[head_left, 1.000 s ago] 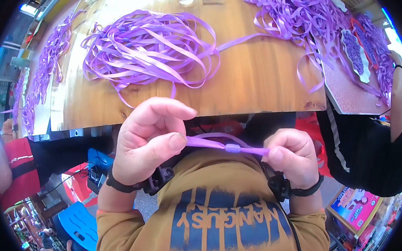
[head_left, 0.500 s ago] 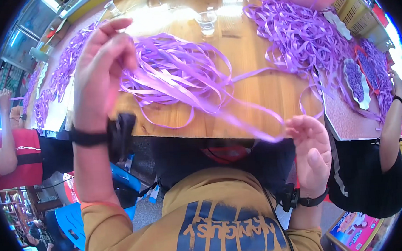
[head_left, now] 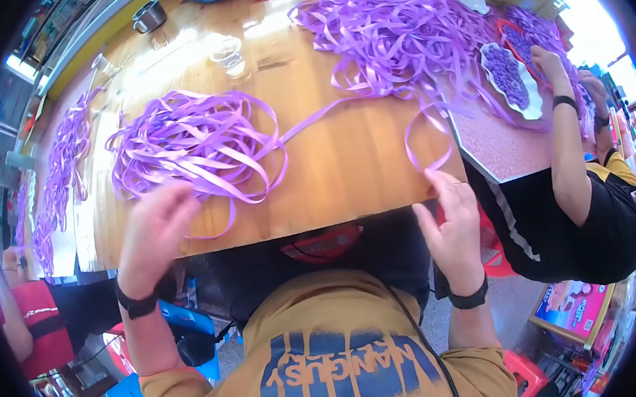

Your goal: The person ties a series of knots in a purple ribbon by hand, pulling the ribbon taut to secure each knot before placing it back on the table.

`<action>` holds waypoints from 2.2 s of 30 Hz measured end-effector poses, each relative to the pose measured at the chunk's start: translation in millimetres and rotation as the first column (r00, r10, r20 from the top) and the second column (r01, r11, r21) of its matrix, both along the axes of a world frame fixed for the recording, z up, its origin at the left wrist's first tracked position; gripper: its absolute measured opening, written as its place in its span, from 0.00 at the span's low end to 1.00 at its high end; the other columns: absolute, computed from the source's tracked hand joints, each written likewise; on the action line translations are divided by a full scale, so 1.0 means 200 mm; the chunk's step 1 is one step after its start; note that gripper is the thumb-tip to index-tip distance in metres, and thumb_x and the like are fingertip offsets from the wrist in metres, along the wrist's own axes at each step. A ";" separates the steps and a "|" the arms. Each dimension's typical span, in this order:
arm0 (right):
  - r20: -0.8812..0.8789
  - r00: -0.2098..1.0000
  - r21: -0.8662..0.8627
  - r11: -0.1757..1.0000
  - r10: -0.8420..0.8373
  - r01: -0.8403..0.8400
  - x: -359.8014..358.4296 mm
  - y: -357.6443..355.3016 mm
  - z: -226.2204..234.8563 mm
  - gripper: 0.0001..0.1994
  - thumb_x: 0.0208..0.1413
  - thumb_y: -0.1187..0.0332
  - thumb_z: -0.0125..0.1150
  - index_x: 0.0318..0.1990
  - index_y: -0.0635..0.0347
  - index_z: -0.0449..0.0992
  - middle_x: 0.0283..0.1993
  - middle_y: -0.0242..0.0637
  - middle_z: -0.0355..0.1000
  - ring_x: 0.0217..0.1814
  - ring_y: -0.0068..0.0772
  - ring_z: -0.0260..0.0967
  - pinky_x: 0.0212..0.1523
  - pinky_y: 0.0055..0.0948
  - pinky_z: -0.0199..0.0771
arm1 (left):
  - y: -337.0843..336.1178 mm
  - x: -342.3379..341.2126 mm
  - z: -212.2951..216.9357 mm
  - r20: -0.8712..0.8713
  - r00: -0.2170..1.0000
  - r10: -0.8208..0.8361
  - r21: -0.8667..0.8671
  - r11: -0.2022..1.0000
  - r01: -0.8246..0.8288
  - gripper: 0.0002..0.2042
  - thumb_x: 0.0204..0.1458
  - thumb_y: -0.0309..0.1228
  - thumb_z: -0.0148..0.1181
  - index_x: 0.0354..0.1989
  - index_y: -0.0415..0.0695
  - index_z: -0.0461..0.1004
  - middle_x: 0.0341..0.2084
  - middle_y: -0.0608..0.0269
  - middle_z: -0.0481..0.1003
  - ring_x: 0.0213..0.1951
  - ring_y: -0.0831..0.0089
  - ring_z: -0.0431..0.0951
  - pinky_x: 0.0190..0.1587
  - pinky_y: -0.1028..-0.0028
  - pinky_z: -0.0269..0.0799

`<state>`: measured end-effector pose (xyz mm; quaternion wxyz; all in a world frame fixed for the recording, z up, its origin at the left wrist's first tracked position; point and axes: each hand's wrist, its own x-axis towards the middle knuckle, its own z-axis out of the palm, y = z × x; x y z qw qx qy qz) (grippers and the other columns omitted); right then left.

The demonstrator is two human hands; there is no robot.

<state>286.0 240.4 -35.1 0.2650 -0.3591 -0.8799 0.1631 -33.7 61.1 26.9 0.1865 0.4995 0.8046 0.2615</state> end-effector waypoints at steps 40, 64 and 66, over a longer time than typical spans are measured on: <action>-0.176 0.978 0.088 0.991 0.115 -0.100 0.06 0.06 -0.13 0.10 0.40 0.79 0.63 0.35 0.63 0.76 0.33 0.38 0.69 0.35 0.39 0.66 0.38 0.33 0.67 | 0.57 0.41 -0.03 -0.413 0.743 -0.526 -0.300 0.849 0.434 0.10 0.48 0.36 0.54 0.26 0.41 0.72 0.24 0.58 0.70 0.33 0.60 0.70 0.39 0.64 0.59; -0.419 0.908 -0.625 0.718 0.023 -0.307 0.20 -0.09 0.12 0.14 0.40 0.74 0.69 0.37 0.66 0.75 0.27 0.29 0.68 0.24 0.15 0.60 0.25 0.15 0.58 | 0.04 0.51 -0.08 0.919 0.392 -0.030 0.121 0.970 -0.210 0.06 0.55 0.28 0.50 0.32 0.40 0.72 0.15 0.72 0.65 0.16 0.80 0.61 0.23 0.74 0.60; -0.483 0.870 -0.672 0.679 -0.101 -0.295 0.20 -0.10 0.13 0.14 0.44 0.71 0.67 0.38 0.68 0.73 0.26 0.30 0.67 0.25 0.16 0.61 0.26 0.14 0.60 | -0.02 0.41 -0.15 0.911 0.390 -0.132 0.290 0.879 -0.379 0.08 0.57 0.32 0.47 0.32 0.41 0.69 0.10 0.77 0.55 0.13 0.83 0.53 0.22 0.76 0.54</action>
